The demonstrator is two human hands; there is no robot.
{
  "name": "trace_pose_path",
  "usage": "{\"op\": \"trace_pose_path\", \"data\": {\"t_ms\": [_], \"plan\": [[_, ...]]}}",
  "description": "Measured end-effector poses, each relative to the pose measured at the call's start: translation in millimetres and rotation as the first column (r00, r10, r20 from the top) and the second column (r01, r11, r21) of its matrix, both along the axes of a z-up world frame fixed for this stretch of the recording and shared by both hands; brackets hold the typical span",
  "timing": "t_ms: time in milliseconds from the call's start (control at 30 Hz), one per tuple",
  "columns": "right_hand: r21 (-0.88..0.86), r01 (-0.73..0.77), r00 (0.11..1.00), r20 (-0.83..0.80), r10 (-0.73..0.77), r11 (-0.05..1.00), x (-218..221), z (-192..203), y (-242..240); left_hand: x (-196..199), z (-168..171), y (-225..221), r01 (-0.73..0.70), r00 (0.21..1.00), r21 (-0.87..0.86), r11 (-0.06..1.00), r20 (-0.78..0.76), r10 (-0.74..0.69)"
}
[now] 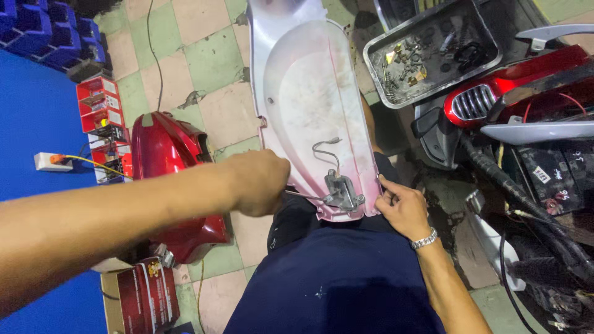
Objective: The person assembles a motorcycle fairing by attaching a light fixture and inner panel using a screwdriver, then aligns the two halves of the red outer fairing housing on a small stool.
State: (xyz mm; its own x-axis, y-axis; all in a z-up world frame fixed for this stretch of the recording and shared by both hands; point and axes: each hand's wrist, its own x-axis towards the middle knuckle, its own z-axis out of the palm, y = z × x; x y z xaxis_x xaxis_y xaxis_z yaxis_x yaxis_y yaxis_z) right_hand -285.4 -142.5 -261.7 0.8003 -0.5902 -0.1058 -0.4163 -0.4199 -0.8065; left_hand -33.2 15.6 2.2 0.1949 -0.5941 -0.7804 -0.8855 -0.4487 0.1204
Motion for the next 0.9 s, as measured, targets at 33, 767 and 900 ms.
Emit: {"op": "trace_pose_path", "data": {"t_ms": [33, 767, 900], "plan": [[0.0, 0.005, 1.0, 0.002, -0.005, 1.0, -0.3, 1.1, -0.2, -3.4, 0.3, -0.2, 0.063, 0.998, -0.003, 0.998, 0.028, -0.062], [0.059, -0.009, 1.0, 0.015, 0.008, 0.998, 9.1, 9.2, -0.9, 105.8, -181.0, -111.4, -0.345, 0.938, -0.624, 0.702, -0.255, 0.234], [0.148, 0.031, 0.999, -0.038, -0.026, 0.988, 4.1, 9.0, -0.6, 76.6, -351.5, -214.0, -0.675, 0.73, -0.635, 0.376, -0.5, 0.465]]}}
